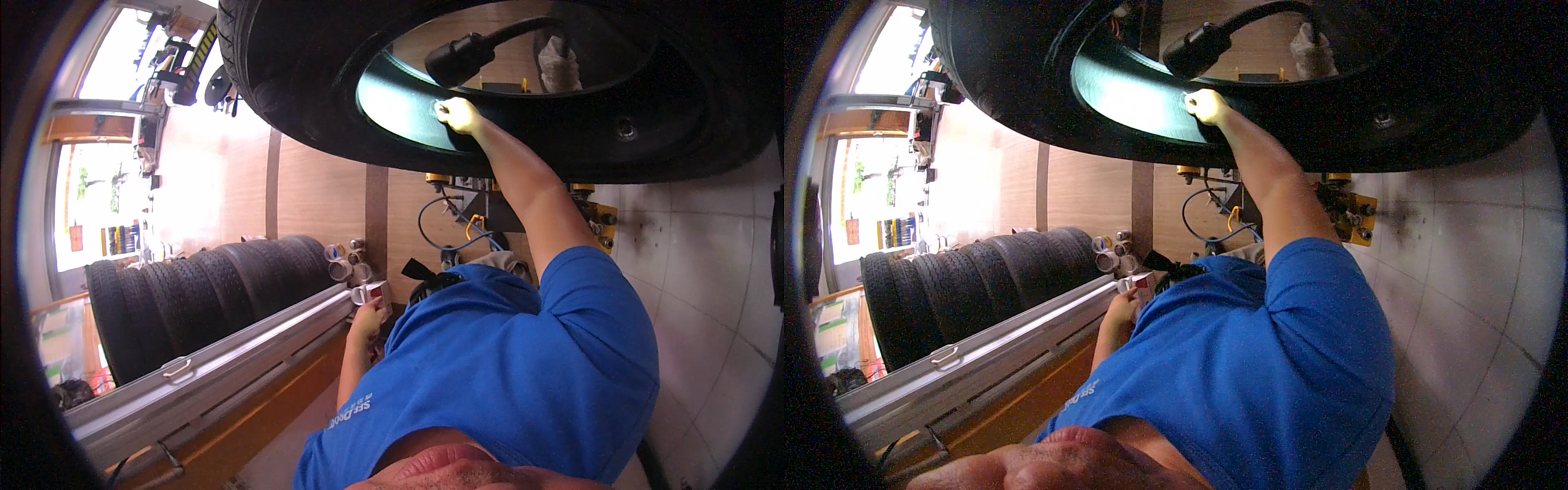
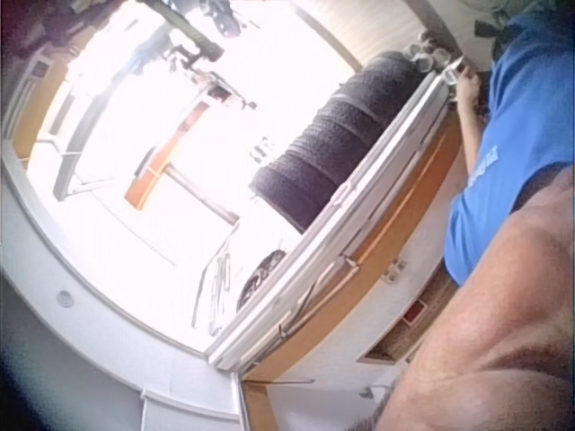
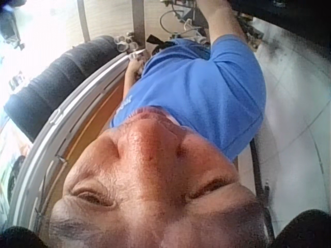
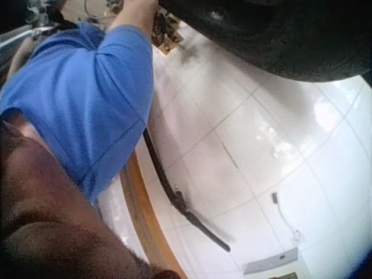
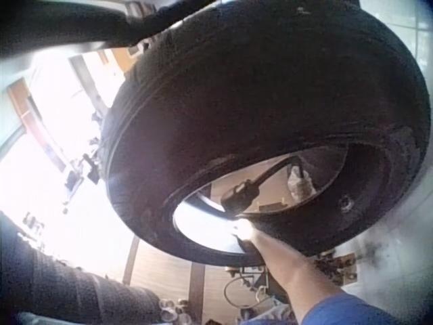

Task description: The person cleans the interior of a tire with a cloth, applies adhesive from a can, and brushes a black sealant over a patch area.

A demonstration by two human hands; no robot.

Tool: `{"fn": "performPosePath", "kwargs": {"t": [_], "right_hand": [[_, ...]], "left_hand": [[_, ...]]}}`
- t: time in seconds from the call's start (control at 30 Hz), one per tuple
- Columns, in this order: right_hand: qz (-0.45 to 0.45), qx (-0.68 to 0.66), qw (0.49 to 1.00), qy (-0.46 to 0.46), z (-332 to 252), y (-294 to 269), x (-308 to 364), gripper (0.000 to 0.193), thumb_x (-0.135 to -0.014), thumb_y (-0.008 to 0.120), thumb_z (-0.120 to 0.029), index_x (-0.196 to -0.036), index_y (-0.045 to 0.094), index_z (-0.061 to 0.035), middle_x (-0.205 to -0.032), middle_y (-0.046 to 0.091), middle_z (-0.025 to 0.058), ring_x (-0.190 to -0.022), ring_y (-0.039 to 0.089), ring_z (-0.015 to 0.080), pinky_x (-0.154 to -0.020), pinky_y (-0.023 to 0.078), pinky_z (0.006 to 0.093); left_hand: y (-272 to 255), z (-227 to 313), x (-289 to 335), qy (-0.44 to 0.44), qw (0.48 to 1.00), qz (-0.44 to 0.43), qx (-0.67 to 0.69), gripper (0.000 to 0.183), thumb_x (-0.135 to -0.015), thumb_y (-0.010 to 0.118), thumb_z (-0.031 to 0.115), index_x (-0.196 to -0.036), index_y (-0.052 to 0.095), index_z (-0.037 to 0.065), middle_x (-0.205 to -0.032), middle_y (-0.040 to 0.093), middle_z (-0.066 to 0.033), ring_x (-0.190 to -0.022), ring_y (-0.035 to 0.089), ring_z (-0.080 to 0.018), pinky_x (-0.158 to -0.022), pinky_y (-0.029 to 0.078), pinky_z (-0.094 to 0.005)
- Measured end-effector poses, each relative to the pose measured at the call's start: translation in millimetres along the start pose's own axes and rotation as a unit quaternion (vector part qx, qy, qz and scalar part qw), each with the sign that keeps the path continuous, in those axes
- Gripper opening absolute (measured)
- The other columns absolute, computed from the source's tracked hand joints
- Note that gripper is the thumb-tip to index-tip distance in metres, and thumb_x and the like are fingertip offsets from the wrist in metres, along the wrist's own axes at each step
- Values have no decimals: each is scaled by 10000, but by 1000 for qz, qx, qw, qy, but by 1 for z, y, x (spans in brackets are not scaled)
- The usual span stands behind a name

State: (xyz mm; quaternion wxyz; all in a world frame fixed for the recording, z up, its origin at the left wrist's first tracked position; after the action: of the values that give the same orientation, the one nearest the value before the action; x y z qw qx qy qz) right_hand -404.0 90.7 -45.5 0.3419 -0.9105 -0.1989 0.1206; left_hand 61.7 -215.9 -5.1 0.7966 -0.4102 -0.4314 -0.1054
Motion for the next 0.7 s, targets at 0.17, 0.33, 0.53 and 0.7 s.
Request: {"fn": "performPosePath", "kwargs": {"t": [0.17,0.33,0.53,0.7], "right_hand": [[-9,30,999,-31,-15,-15,8,177,-817,562,-248,-831,568,-72,-790,597,191,-674,555,341,-641,442,395],[-20,40,997,-58,2,-17,7,168,-800,567,-228,-860,568,-71,-787,611,179,-678,561,335,-648,443,400],[-43,-25,999,16,-5,-3,9,256,-790,656,-258,-796,580,-13,-782,608,187,-696,568,287,-678,443,368],[-12,-61,998,15,2,3,14,196,-772,641,-229,-806,547,-61,-724,589,151,-644,552,296,-632,450,364]], "left_hand": [[4,-12,8,5,999,34,29,506,-823,602,181,-1290,508,12,-1086,641,-211,-967,630,-278,-865,460,-336],[11,-19,4,9,1000,17,-5,498,-825,602,199,-1277,517,10,-1131,615,-232,-1045,606,-318,-897,457,-357],[36,-48,2,25,1000,15,2,486,-836,591,199,-1280,517,16,-1110,625,-223,-1034,611,-320,-880,466,-369],[24,-15,12,-7,999,-3,47,491,-842,593,202,-1288,509,16,-1124,627,-212,-1039,609,-328,-885,464,-377]]}}
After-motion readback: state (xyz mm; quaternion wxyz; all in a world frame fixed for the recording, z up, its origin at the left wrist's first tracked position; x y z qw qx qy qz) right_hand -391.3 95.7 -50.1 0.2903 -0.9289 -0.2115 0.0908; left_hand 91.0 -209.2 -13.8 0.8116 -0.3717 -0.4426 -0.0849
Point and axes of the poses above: each hand's wrist, its own x-axis away from the middle knuckle, its own y-axis out of the palm, z = x × y, the point moved 1 cm from there along -x, towards the middle knuckle
